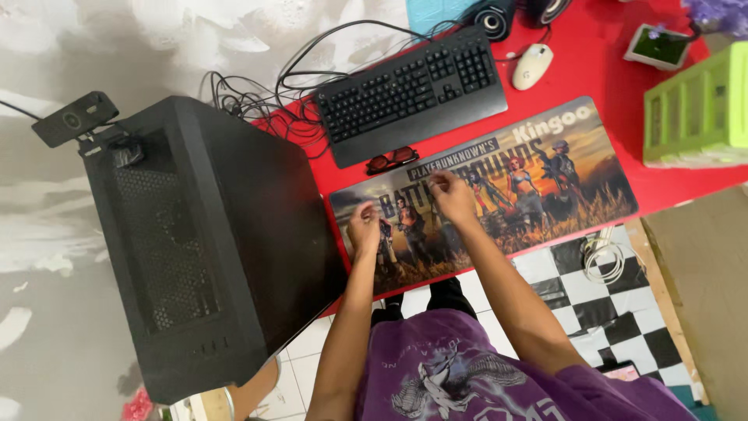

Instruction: The person arranges various decorative items on a desk and a small side table. They move small potted artificial flowers, a white box, a keychain, and a pair of glasses between the two surfaces. The person also picks up and places several white straws into a holder on the side table.

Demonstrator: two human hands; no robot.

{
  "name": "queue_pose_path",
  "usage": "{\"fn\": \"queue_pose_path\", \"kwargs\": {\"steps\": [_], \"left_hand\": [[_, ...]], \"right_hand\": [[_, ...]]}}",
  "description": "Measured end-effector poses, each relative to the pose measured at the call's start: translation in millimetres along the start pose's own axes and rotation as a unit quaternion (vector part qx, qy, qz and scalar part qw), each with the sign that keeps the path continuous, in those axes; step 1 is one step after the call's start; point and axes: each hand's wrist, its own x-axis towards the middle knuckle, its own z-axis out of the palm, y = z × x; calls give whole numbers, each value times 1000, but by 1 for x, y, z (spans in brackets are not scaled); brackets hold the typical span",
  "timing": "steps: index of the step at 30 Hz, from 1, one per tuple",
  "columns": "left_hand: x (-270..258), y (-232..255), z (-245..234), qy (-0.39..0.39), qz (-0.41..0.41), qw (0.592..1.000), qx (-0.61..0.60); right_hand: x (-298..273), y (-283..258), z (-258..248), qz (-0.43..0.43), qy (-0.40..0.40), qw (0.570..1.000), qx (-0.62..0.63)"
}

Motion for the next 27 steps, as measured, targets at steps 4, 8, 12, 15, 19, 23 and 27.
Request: {"fn": "queue_pose_path", "kwargs": {"steps": [4, 8, 12, 15, 19, 23, 27], "left_hand": [[44, -8, 30, 54, 8, 998, 21], [76, 2, 48, 65, 16, 996, 63], [80, 18, 56, -8, -129, 992, -2], [78, 21, 56, 3, -81, 993, -87], [65, 9, 44, 47, -25, 996, -67], [31, 9, 23, 37, -12, 982, -184], [-3, 45, 6, 44, -134, 924, -355]], "right_hand": [[60, 22, 19, -29, -16, 997, -77], [89, 27, 30, -57, -50, 994, -78], [100, 31, 35, -44, -87, 989, -110], [102, 28, 31, -43, -102, 989, -102], [86, 18, 18, -47, -112, 987, -104], [57, 12, 6, 19, -141, 990, 19], [18, 14, 2, 34, -149, 986, 63]]}}
